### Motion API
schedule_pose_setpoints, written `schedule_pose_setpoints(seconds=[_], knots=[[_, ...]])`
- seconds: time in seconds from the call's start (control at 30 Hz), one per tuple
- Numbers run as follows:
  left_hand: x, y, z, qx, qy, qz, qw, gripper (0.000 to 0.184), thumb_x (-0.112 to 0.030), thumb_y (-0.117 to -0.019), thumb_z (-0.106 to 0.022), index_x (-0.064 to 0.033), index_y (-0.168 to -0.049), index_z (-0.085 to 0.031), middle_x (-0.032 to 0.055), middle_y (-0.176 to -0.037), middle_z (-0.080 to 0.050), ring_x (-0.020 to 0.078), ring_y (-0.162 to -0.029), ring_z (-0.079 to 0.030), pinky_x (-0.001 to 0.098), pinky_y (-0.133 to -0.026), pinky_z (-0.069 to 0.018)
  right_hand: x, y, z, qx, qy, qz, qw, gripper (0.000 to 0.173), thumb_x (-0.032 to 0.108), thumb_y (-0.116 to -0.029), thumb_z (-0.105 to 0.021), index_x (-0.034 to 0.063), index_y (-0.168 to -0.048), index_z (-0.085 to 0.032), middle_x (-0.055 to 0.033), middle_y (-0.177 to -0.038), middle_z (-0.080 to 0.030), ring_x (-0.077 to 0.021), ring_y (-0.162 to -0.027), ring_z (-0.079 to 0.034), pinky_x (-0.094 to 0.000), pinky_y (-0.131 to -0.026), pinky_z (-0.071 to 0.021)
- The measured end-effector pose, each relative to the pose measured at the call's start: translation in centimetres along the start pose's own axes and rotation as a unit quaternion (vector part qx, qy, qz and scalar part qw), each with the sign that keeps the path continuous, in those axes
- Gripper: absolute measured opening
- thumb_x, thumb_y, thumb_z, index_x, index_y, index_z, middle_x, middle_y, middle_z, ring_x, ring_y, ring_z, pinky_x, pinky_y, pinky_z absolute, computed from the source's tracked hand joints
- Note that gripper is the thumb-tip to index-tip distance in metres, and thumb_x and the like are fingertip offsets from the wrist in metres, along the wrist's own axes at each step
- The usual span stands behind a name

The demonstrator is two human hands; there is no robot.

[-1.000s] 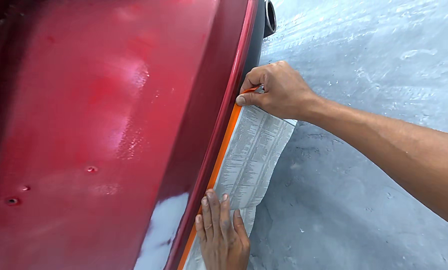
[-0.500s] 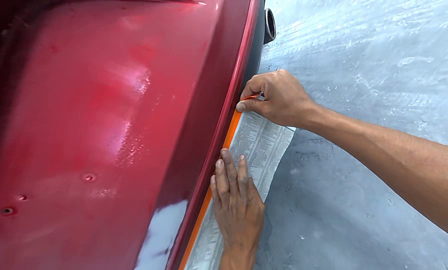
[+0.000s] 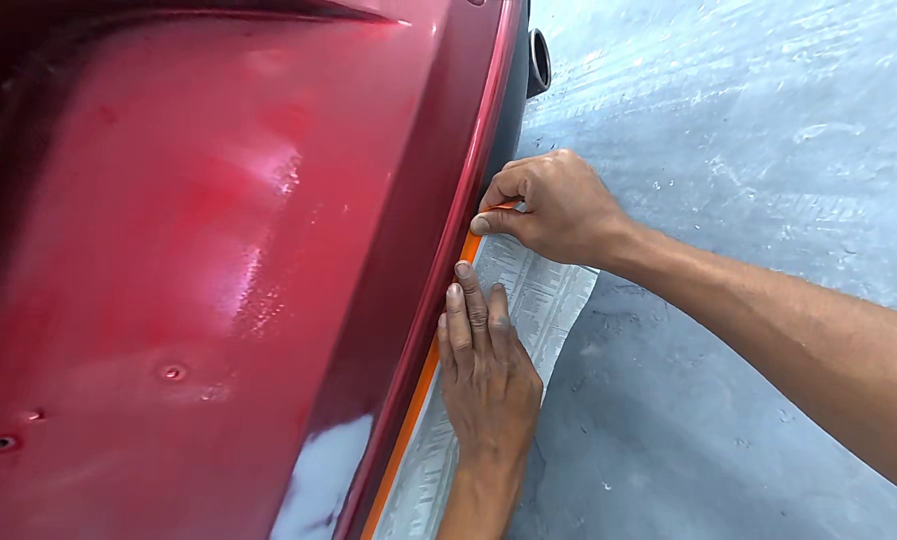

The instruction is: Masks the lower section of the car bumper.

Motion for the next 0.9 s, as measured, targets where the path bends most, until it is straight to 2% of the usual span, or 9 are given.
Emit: schedule_pose_setpoints(seconds=[0.17, 0.37, 0.4, 0.5, 0.53, 0.63, 0.73, 0.8, 0.9], knots=[[-0.2, -0.5, -0.2, 0.001, 0.002, -0.003, 1.000, 0.051, -0.018, -0.1023, -0.044, -0.0059, -0.152, -0.045, 0.0144, -0.168, -0.026, 0.0278, -0.156, -0.021, 0.0417, -0.124, -0.0218, 0.2, 0.1, 0.0, -0.012, 0.008, -0.018, 1.000, 0.026, 0.044, -0.0955, -0.068, 0.0203, -0.090, -0.078, 0.0035, -0.087, -0.072, -0.0135, -0.081, -0.068, -0.0439, -0.069, -0.0531], [-0.6, -1.5, -0.6, 0.004, 0.010, -0.007, 1.000, 0.051, -0.018, -0.1021, -0.045, -0.0047, -0.152, -0.045, 0.0134, -0.169, -0.025, 0.0268, -0.157, -0.019, 0.0425, -0.126, -0.0191, 1.1, 1.1, -0.6, -0.056, 0.075, -0.043, 0.995, 0.033, 0.047, -0.0963, -0.066, 0.0152, -0.095, -0.075, -0.0033, -0.084, -0.071, -0.0229, -0.077, -0.069, -0.0477, -0.063, -0.0514], [-0.7, -1.7, -0.6, 0.002, 0.013, -0.006, 1.000, 0.051, -0.018, -0.1020, -0.045, -0.0049, -0.151, -0.046, 0.0128, -0.169, -0.024, 0.0267, -0.157, -0.019, 0.0427, -0.126, -0.0195, 1.0, 1.2, -0.5, -0.069, 0.070, -0.053, 0.994, 0.036, 0.049, -0.0941, -0.068, 0.0137, -0.097, -0.074, -0.0037, -0.085, -0.071, -0.0236, -0.077, -0.069, -0.0481, -0.063, -0.0518], [-0.7, -2.0, -0.9, -0.005, 0.009, -0.014, 1.000, 0.051, -0.018, -0.1028, -0.043, -0.0032, -0.152, -0.044, 0.0144, -0.167, -0.028, 0.0297, -0.156, -0.021, 0.0440, -0.124, -0.0222, -0.4, 0.7, 0.5, -0.078, 0.038, -0.123, 0.989, 0.064, 0.063, -0.0803, -0.077, 0.0146, -0.120, -0.063, 0.0008, -0.086, -0.072, -0.0215, -0.075, -0.069, -0.0492, -0.063, -0.0545], [-0.8, -2.1, -1.0, -0.008, 0.008, -0.016, 1.000, 0.051, -0.018, -0.1026, -0.043, -0.0028, -0.152, -0.045, 0.0151, -0.167, -0.029, 0.0303, -0.156, -0.023, 0.0438, -0.124, -0.0229, -0.8, 0.5, 0.6, -0.071, 0.017, -0.118, 0.990, 0.066, 0.061, -0.0795, -0.079, 0.0151, -0.123, -0.061, 0.0017, -0.087, -0.072, -0.0206, -0.077, -0.070, -0.0493, -0.065, -0.0557], [-0.9, -2.6, -1.1, -0.013, 0.012, -0.014, 1.000, 0.050, -0.020, -0.1029, -0.044, -0.0038, -0.151, -0.047, 0.0154, -0.167, -0.028, 0.0301, -0.155, -0.025, 0.0423, -0.124, -0.0235, -1.5, 0.3, 0.4, -0.044, -0.053, -0.058, 0.996, 0.054, 0.046, -0.0851, -0.081, 0.0129, -0.124, -0.062, -0.0012, -0.099, -0.071, -0.0194, -0.091, -0.070, -0.0487, -0.078, -0.0575], [-1.0, -3.0, -1.1, -0.015, 0.016, -0.015, 1.000, 0.049, -0.019, -0.1018, -0.044, -0.0045, -0.148, -0.049, 0.0152, -0.167, -0.029, 0.0308, -0.154, -0.026, 0.0419, -0.123, -0.0260, -2.1, 0.6, 0.2, -0.049, -0.107, -0.043, 0.992, 0.027, 0.032, -0.0958, -0.072, 0.0131, -0.115, -0.068, -0.0001, -0.103, -0.073, -0.0154, -0.097, -0.071, -0.0449, -0.085, -0.0592], [-1.1, -3.2, -1.2, -0.012, 0.013, -0.016, 1.000, 0.050, -0.019, -0.1016, -0.044, -0.0049, -0.149, -0.048, 0.0153, -0.167, -0.029, 0.0318, -0.154, -0.027, 0.0424, -0.123, -0.0269, -2.4, 0.6, 0.4, -0.063, -0.127, -0.044, 0.989, 0.018, 0.030, -0.0996, -0.067, 0.0144, -0.107, -0.072, 0.0024, -0.099, -0.073, -0.0113, -0.093, -0.071, -0.0406, -0.082, -0.0602], [-1.0, -3.4, -1.4, -0.017, 0.018, -0.020, 1.000, 0.050, -0.018, -0.1015, -0.044, -0.0046, -0.150, -0.047, 0.0148, -0.167, -0.028, 0.0310, -0.155, -0.026, 0.0433, -0.123, -0.0255, -2.5, 0.3, 0.5, -0.071, -0.131, -0.037, 0.988, 0.018, 0.031, -0.1006, -0.066, 0.0149, -0.102, -0.073, 0.0036, -0.096, -0.073, -0.0096, -0.089, -0.071, -0.0392, -0.080, -0.0600]])
Point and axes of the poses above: each hand's wrist, its own y-axis away from the middle knuckle, its own z-axis out of the back of the hand, x = y × z, the point moved 3 cm from there along -y, towards the middle knuckle
